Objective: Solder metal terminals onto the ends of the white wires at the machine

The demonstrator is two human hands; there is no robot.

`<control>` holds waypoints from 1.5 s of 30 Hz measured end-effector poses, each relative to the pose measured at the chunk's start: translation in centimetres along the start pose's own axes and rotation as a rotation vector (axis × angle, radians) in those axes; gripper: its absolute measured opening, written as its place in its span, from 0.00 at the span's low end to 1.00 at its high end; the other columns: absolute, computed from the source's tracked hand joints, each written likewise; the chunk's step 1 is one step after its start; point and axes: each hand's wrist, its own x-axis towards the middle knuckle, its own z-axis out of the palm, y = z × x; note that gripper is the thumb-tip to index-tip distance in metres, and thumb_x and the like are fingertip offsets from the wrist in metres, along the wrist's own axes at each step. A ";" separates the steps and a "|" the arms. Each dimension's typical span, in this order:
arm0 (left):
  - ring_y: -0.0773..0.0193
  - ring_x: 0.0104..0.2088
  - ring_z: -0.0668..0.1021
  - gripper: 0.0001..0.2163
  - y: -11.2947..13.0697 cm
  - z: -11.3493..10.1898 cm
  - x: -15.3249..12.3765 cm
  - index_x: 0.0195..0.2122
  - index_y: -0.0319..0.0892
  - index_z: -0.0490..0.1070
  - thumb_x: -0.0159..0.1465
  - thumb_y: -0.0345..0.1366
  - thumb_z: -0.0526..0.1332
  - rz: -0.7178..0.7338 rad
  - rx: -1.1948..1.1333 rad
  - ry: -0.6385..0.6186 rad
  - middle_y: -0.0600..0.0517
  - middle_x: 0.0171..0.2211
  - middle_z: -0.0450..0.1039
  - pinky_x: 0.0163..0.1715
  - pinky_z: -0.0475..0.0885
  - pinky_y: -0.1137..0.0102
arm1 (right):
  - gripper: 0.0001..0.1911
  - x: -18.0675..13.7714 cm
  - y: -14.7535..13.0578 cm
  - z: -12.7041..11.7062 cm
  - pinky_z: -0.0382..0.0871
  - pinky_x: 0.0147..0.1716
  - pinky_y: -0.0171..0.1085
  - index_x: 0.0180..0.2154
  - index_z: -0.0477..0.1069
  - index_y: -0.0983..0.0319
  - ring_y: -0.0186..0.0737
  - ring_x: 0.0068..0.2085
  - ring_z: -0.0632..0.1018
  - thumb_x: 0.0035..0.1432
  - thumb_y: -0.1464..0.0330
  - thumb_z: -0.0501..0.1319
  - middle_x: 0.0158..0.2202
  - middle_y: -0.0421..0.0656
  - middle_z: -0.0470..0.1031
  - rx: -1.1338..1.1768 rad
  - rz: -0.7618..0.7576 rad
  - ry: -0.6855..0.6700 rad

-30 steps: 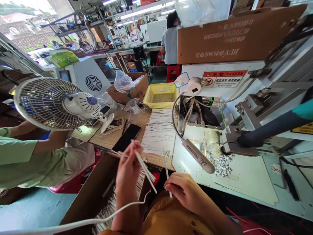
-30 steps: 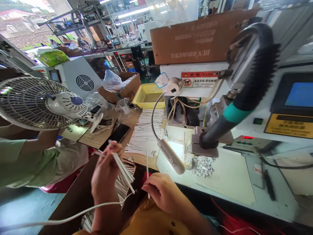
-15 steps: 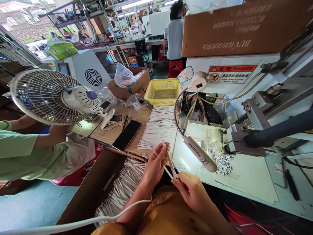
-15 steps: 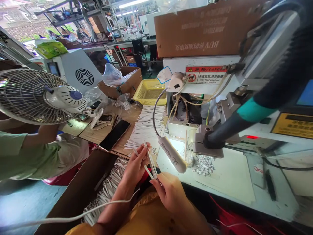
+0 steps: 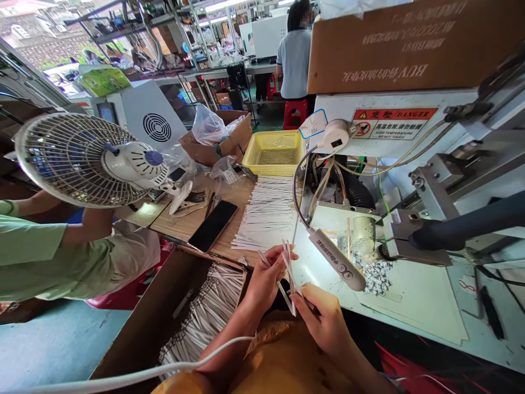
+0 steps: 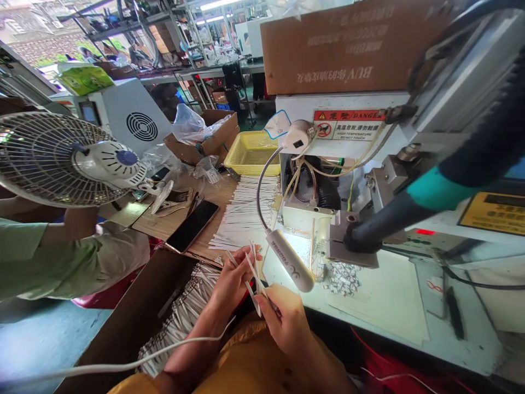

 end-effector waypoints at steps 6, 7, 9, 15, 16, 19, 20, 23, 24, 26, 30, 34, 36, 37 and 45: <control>0.78 0.17 0.53 0.14 0.7 -0.6 0.3 0.32 0.39 0.77 0.50 0.43 0.70 0.059 -0.048 0.059 0.57 0.19 0.61 0.15 0.45 0.80 | 0.17 0.0 -0.4 -0.9 0.60 0.25 0.32 0.25 0.65 0.61 0.33 0.23 0.65 0.66 0.66 0.50 0.21 0.39 0.62 0.015 0.042 0.030; 0.78 0.18 0.54 0.14 0.8 -0.7 0.4 0.31 0.38 0.76 0.49 0.43 0.71 0.062 -0.064 0.066 0.58 0.19 0.60 0.15 0.45 0.81 | 0.16 0.0 -0.5 -1.1 0.61 0.25 0.33 0.26 0.67 0.62 0.34 0.24 0.65 0.66 0.66 0.49 0.21 0.39 0.63 0.017 0.032 0.020; 0.79 0.17 0.55 0.14 1.2 -0.9 0.6 0.30 0.38 0.76 0.48 0.42 0.72 0.072 -0.090 0.088 0.58 0.20 0.60 0.14 0.46 0.82 | 0.16 -0.2 -0.7 -1.4 0.62 0.25 0.33 0.28 0.69 0.62 0.34 0.24 0.67 0.66 0.66 0.49 0.21 0.40 0.65 0.016 -0.004 -0.007; 0.81 0.16 0.52 0.17 2.9 -2.6 1.6 0.31 0.39 0.75 0.43 0.41 0.74 0.206 -0.149 0.267 0.61 0.18 0.57 0.13 0.45 0.83 | 0.13 -0.9 -0.9 -2.1 0.64 0.26 0.34 0.31 0.71 0.62 0.37 0.26 0.71 0.65 0.69 0.51 0.24 0.43 0.69 0.025 -0.144 -0.012; 0.81 0.16 0.52 0.17 3.1 -2.8 1.7 0.31 0.39 0.75 0.43 0.41 0.74 0.230 -0.149 0.292 0.61 0.18 0.58 0.13 0.45 0.83 | 0.13 -1.0 -0.8 -2.1 0.65 0.26 0.34 0.31 0.72 0.62 0.37 0.27 0.71 0.64 0.69 0.51 0.25 0.44 0.70 0.012 -0.147 0.007; 0.81 0.16 0.55 0.17 3.2 -2.7 1.3 0.30 0.38 0.75 0.42 0.42 0.74 0.221 -0.110 0.283 0.58 0.21 0.63 0.14 0.47 0.83 | 0.12 -0.8 -0.6 -1.8 0.66 0.27 0.35 0.33 0.72 0.61 0.38 0.28 0.73 0.64 0.69 0.52 0.25 0.44 0.71 -0.052 -0.122 0.051; 0.81 0.17 0.55 0.17 3.0 -2.5 1.1 0.29 0.38 0.75 0.42 0.42 0.74 0.187 -0.083 0.248 0.57 0.22 0.65 0.14 0.47 0.82 | 0.12 -0.7 -0.5 -1.6 0.66 0.28 0.35 0.33 0.72 0.61 0.38 0.28 0.73 0.64 0.69 0.52 0.26 0.44 0.72 -0.073 -0.115 0.059; 0.81 0.16 0.55 0.15 2.2 -1.8 0.3 0.27 0.37 0.73 0.46 0.43 0.72 0.086 -0.001 0.106 0.55 0.24 0.68 0.14 0.46 0.81 | 0.10 -0.5 -0.4 -1.2 0.67 0.28 0.34 0.34 0.72 0.61 0.38 0.28 0.74 0.63 0.71 0.52 0.26 0.44 0.72 -0.125 -0.141 0.097; 0.81 0.16 0.54 0.14 1.9 -1.7 0.0 0.27 0.37 0.73 0.49 0.43 0.71 0.070 0.014 0.069 0.55 0.25 0.68 0.14 0.45 0.81 | 0.10 -0.6 -0.4 -1.2 0.67 0.28 0.34 0.34 0.71 0.61 0.38 0.28 0.74 0.63 0.72 0.52 0.27 0.44 0.72 -0.144 -0.161 0.118; 0.82 0.15 0.55 0.12 1.4 -1.6 -0.4 0.28 0.38 0.72 0.53 0.42 0.69 0.062 0.014 0.043 0.55 0.28 0.70 0.14 0.45 0.80 | 0.09 -0.8 -0.4 -1.3 0.67 0.29 0.35 0.38 0.71 0.61 0.39 0.29 0.75 0.61 0.74 0.53 0.28 0.45 0.73 -0.187 -0.212 0.161; 0.71 0.28 0.75 0.12 0.9 -1.4 -1.4 0.33 0.41 0.72 0.55 0.43 0.67 -0.024 -0.056 0.071 0.50 0.36 0.76 0.23 0.62 0.79 | 0.16 -1.3 -0.8 -1.6 0.69 0.34 0.39 0.48 0.66 0.61 0.42 0.34 0.75 0.59 0.77 0.54 0.35 0.47 0.74 -0.165 -0.352 0.146; 0.58 0.40 0.79 0.12 0.6 -0.5 -2.3 0.36 0.42 0.71 0.59 0.46 0.63 -0.188 -0.072 0.067 0.46 0.39 0.77 0.36 0.70 0.71 | 0.07 -0.6 -1.5 -0.8 0.63 0.27 0.35 0.33 0.66 0.62 0.36 0.27 0.70 0.61 0.75 0.51 0.27 0.43 0.68 -0.014 -0.175 -0.007; 0.56 0.38 0.79 0.14 0.5 -0.1 -2.6 0.36 0.40 0.71 0.59 0.47 0.61 -0.221 -0.053 0.075 0.44 0.38 0.78 0.35 0.71 0.69 | 0.13 -0.1 -1.5 -0.4 0.57 0.23 0.33 0.25 0.60 0.61 0.33 0.23 0.64 0.64 0.71 0.50 0.21 0.38 0.61 0.048 0.003 -0.093; 0.57 0.36 0.79 0.15 0.5 0.0 -2.6 0.36 0.40 0.70 0.59 0.48 0.61 -0.225 -0.040 0.080 0.44 0.36 0.78 0.33 0.71 0.69 | 0.16 0.1 -1.5 -0.3 0.56 0.22 0.33 0.24 0.57 0.61 0.32 0.22 0.62 0.65 0.68 0.49 0.20 0.37 0.58 0.089 0.082 -0.129; 0.73 0.18 0.65 0.14 -1.2 -0.2 -2.1 0.26 0.40 0.63 0.59 0.45 0.62 -0.114 0.002 -0.023 0.58 0.17 0.62 0.19 0.61 0.78 | 0.17 0.3 -0.4 0.0 0.60 0.25 0.31 0.30 0.62 0.62 0.32 0.25 0.66 0.67 0.60 0.46 0.23 0.37 0.64 0.359 0.384 -0.377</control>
